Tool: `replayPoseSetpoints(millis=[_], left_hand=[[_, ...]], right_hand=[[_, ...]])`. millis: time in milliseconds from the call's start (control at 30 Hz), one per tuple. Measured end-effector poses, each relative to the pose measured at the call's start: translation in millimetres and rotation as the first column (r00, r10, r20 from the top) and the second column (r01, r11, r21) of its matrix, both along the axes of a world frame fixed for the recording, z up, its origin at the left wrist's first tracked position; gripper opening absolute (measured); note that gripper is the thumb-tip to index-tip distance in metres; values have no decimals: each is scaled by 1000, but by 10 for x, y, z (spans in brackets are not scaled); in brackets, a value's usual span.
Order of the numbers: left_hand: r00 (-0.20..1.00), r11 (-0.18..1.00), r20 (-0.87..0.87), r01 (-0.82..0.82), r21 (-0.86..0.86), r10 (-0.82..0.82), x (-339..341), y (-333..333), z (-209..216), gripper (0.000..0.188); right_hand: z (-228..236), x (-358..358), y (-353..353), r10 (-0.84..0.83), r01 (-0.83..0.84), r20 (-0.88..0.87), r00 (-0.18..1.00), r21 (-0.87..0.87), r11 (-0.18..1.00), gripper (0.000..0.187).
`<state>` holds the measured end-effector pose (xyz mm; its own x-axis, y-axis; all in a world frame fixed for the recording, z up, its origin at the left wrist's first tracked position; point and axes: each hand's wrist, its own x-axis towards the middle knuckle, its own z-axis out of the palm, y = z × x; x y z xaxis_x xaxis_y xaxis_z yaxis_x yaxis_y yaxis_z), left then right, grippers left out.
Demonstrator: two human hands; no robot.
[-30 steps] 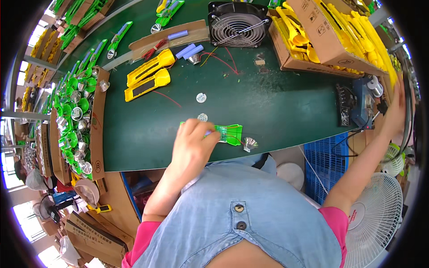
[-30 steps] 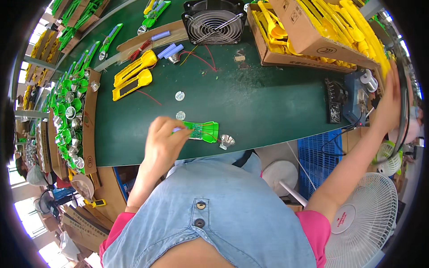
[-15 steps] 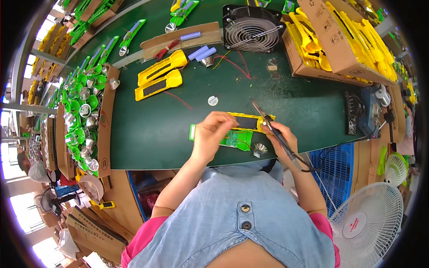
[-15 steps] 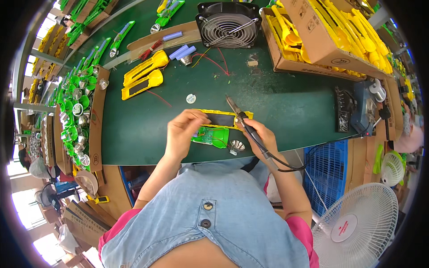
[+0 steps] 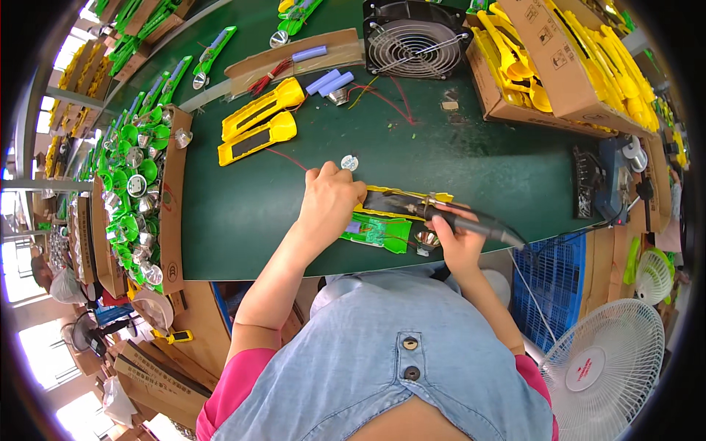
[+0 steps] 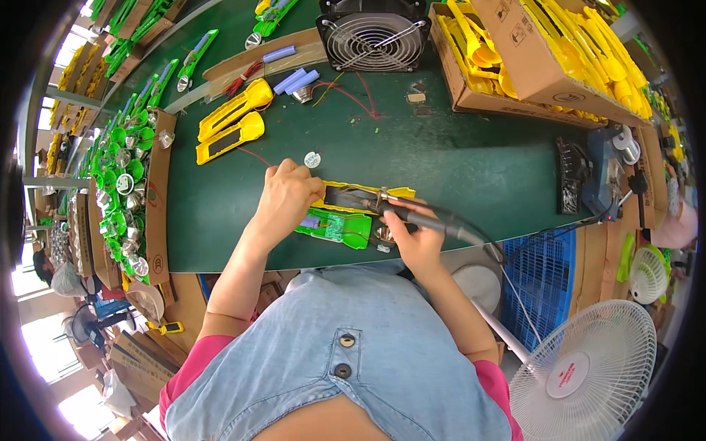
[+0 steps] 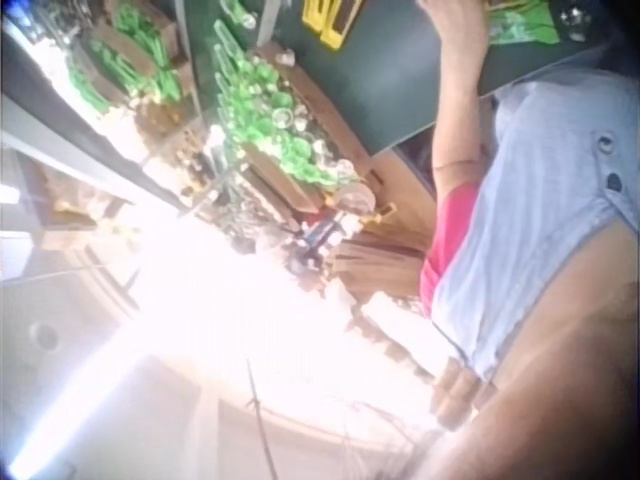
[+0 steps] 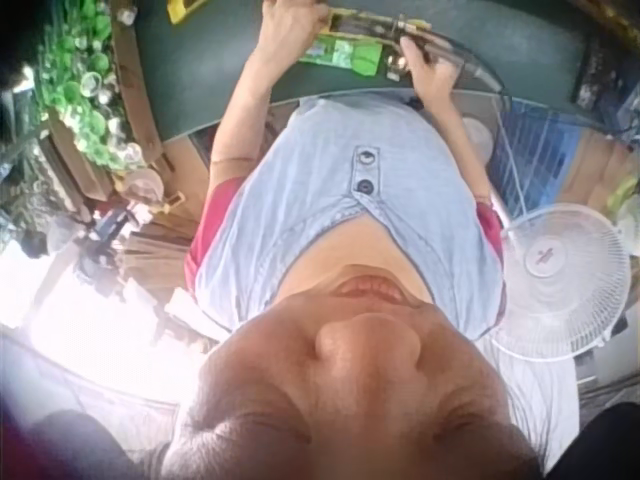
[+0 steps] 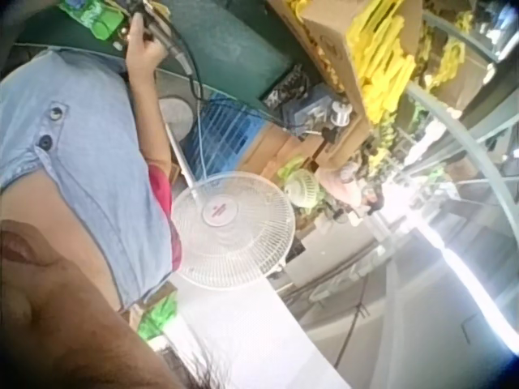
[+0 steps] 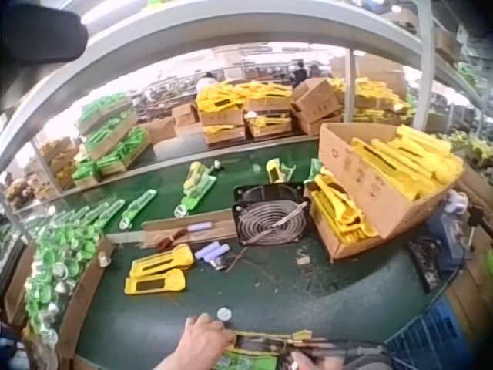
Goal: The person solders electronic components inside flashlight casings using a soldering iron, fits the parts together by hand, and places the assembled flashlights onto a conveyor belt.
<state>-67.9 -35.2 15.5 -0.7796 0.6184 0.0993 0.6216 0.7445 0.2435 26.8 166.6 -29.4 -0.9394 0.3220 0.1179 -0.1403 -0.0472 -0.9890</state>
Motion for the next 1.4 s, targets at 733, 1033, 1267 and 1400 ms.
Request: replayPoseSetpoints(millis=[733,1033,1267,1400], left_hand=[[999,988,22,-34,-149,38,0,74,-32,4],[999,987,33,-25,-160,30,-2,73,-8,2],[1000,987,14,-26,-158,28,-8,90,-11,1],[999,981,-10,-36,-190,35,6,83,-17,2]], right_hand=[[148,-233,-53,131,-47,311,941,-261,964,13],[118,-218,-1,178,-109,282,943,-243,964,15],[185,-106,28,-23,25,16,1000,-167,986,20],[347,17,192,79,-30,-91,993,449,893,22]])
